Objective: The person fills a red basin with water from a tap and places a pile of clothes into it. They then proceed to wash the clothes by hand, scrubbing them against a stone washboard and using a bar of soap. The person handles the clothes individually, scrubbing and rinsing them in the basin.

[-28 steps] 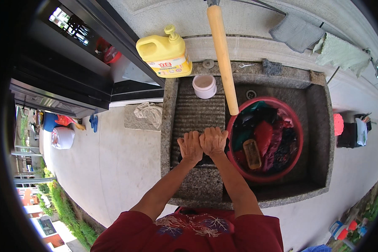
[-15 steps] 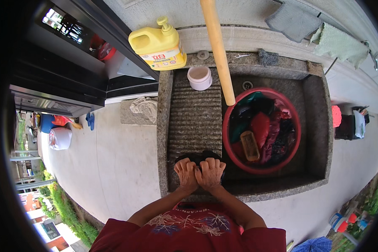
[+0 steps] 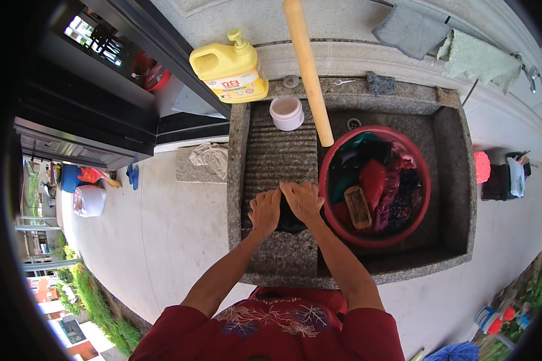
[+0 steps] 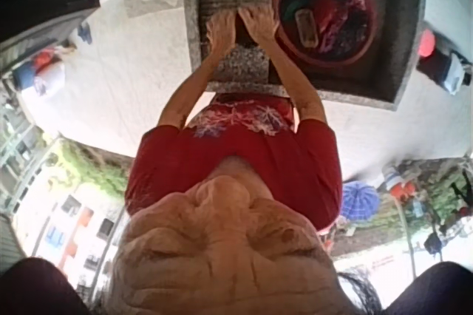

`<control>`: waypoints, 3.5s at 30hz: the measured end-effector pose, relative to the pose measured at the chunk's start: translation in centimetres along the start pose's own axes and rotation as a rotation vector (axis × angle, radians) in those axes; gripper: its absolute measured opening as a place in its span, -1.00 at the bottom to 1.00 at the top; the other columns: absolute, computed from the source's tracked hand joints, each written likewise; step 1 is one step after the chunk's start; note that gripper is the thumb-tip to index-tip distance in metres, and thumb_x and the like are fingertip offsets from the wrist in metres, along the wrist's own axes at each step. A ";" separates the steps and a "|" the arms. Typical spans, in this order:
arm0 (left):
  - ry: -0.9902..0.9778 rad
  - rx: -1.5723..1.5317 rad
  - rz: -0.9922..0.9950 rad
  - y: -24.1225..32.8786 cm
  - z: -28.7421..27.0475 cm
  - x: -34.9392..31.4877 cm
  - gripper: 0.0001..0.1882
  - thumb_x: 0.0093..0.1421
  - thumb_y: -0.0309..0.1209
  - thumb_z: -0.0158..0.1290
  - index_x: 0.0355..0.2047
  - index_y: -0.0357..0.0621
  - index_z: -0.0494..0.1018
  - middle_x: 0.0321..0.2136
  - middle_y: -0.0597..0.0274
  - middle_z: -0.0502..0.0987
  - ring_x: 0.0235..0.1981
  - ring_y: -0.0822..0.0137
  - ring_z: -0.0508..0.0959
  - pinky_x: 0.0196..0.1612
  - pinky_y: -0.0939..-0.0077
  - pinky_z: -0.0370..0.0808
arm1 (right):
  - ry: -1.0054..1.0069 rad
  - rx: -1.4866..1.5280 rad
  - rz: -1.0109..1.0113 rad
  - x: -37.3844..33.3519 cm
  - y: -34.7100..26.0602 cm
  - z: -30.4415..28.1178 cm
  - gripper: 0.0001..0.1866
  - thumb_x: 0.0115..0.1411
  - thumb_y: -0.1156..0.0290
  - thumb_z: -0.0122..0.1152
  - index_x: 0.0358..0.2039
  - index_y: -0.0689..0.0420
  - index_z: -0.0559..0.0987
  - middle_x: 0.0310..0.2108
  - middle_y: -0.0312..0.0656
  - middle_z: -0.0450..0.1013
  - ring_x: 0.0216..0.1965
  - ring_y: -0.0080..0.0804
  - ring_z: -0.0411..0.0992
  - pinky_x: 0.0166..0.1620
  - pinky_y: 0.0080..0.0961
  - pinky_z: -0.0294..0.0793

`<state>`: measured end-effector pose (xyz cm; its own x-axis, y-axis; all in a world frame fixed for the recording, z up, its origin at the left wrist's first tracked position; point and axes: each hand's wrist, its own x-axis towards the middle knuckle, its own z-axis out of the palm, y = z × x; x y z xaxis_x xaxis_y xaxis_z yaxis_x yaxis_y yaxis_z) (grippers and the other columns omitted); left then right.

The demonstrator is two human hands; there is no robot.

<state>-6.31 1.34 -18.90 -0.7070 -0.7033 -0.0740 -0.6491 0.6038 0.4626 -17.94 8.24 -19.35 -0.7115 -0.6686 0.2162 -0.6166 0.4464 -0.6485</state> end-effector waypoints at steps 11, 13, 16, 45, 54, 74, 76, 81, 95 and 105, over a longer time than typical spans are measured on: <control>-0.168 0.171 0.056 1.8 -1.5 0.8 -0.72 0.14 -0.21 0.06 -0.22 -0.04 0.31 -0.28 0.19 0.30 -0.17 0.15 0.31 -0.11 0.17 0.15 | -0.153 -0.128 0.079 -1.4 -2.3 -0.3 -0.76 0.08 0.28 0.04 -0.67 0.06 0.40 -0.66 -0.26 0.27 -0.54 -0.27 0.30 -0.37 -0.24 0.16; -0.101 0.186 -0.078 2.1 -1.6 2.8 -0.70 0.20 -0.18 0.01 -0.16 -0.05 0.31 -0.22 0.18 0.31 -0.12 0.14 0.29 -0.09 0.13 0.17 | -0.047 -0.261 0.063 1.4 -2.9 -0.2 -0.76 0.08 0.25 0.06 -0.65 0.06 0.43 -0.65 -0.26 0.30 -0.50 -0.28 0.32 -0.35 -0.20 0.18; -0.039 0.199 -0.235 4.7 -2.9 4.9 -0.69 0.28 -0.18 -0.08 -0.07 -0.08 0.31 -0.06 0.15 0.28 -0.01 0.12 0.21 -0.02 0.09 0.17 | 0.080 -0.315 0.258 3.6 -1.8 0.2 -0.73 0.13 0.16 0.05 -0.56 0.05 0.51 -0.46 -0.19 0.37 -0.36 -0.24 0.32 -0.28 -0.12 0.23; -0.080 0.162 0.253 0.3 -5.1 -9.7 -0.63 0.24 -0.16 -0.04 -0.03 -0.06 0.31 -0.07 0.06 0.27 -0.07 0.06 0.28 -0.01 0.05 0.17 | 0.171 -0.082 -0.133 -8.5 -6.0 -4.0 -0.84 0.10 0.23 0.08 -0.49 0.01 0.40 -0.54 -0.30 0.27 -0.47 -0.34 0.24 -0.39 -0.34 0.08; -0.461 0.130 -0.129 2.0 -3.7 1.9 -0.54 0.36 0.00 -0.35 -0.13 -0.12 0.34 -0.25 -0.03 0.42 -0.20 0.00 0.44 -0.23 -0.02 0.41 | 0.206 -0.016 0.214 0.3 -0.8 -1.6 -0.78 0.07 0.22 0.12 -0.33 0.04 0.42 -0.38 -0.14 0.34 -0.29 -0.19 0.35 -0.34 -0.29 0.31; -0.143 -0.417 0.215 -4.0 -6.9 -5.1 -0.23 -0.16 -0.45 0.34 -0.01 -0.07 0.10 -0.08 0.01 0.10 0.01 0.00 0.20 0.01 0.11 0.28 | 0.193 -0.086 0.542 -12.6 11.3 -17.3 -0.20 -0.18 0.34 0.28 0.15 0.01 0.23 0.01 0.01 0.28 0.08 0.04 0.24 0.05 -0.11 0.32; -0.107 -0.398 0.292 -3.9 -6.8 -4.9 -0.34 -0.14 -0.47 0.32 -0.10 -0.07 0.15 -0.13 0.02 0.12 -0.04 0.02 0.24 -0.03 0.12 0.28 | 0.099 -0.520 0.745 -12.2 9.8 -17.3 -0.23 -0.18 0.33 0.28 0.12 0.02 0.26 0.02 -0.04 0.28 0.09 0.01 0.21 0.02 -0.06 0.31; -0.116 -0.461 0.306 -2.9 -7.4 -4.8 -0.38 -0.14 -0.50 0.29 -0.11 -0.08 0.17 -0.15 0.03 0.15 -0.06 0.02 0.26 -0.04 0.15 0.29 | 0.204 -0.171 0.212 -7.8 2.9 -14.4 -0.20 -0.10 0.04 0.34 0.18 -0.10 0.27 0.10 -0.03 0.23 0.13 0.13 0.12 0.01 0.04 0.25; -0.266 -0.791 -0.008 -1.3 -8.3 -2.4 -0.66 -0.05 -0.49 0.23 -0.25 -0.22 0.40 -0.32 0.14 0.52 -0.24 0.32 0.53 -0.24 0.40 0.47 | 0.009 0.181 -0.032 -2.5 -3.3 -21.6 -0.78 0.16 0.42 0.16 -0.15 0.11 0.54 -0.34 -0.14 0.45 -0.25 -0.22 0.42 -0.11 -0.36 0.40; 0.053 -1.062 0.146 14.6 -5.6 4.0 -0.76 0.21 -0.28 0.09 -0.33 -0.21 0.39 -0.55 0.38 0.38 -0.55 0.53 0.33 -0.47 0.54 0.32 | 0.228 0.238 0.099 -2.2 9.4 -34.3 -0.60 -0.05 0.50 0.23 -0.12 0.20 0.50 -0.20 -0.03 0.49 -0.14 -0.07 0.45 -0.09 -0.35 0.43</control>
<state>-17.05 5.31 -7.49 -0.7283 -0.6816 0.0711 0.0351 0.0664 0.9972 -33.70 34.35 -0.87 -0.8374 -0.4672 0.2837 -0.4639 0.3331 -0.8209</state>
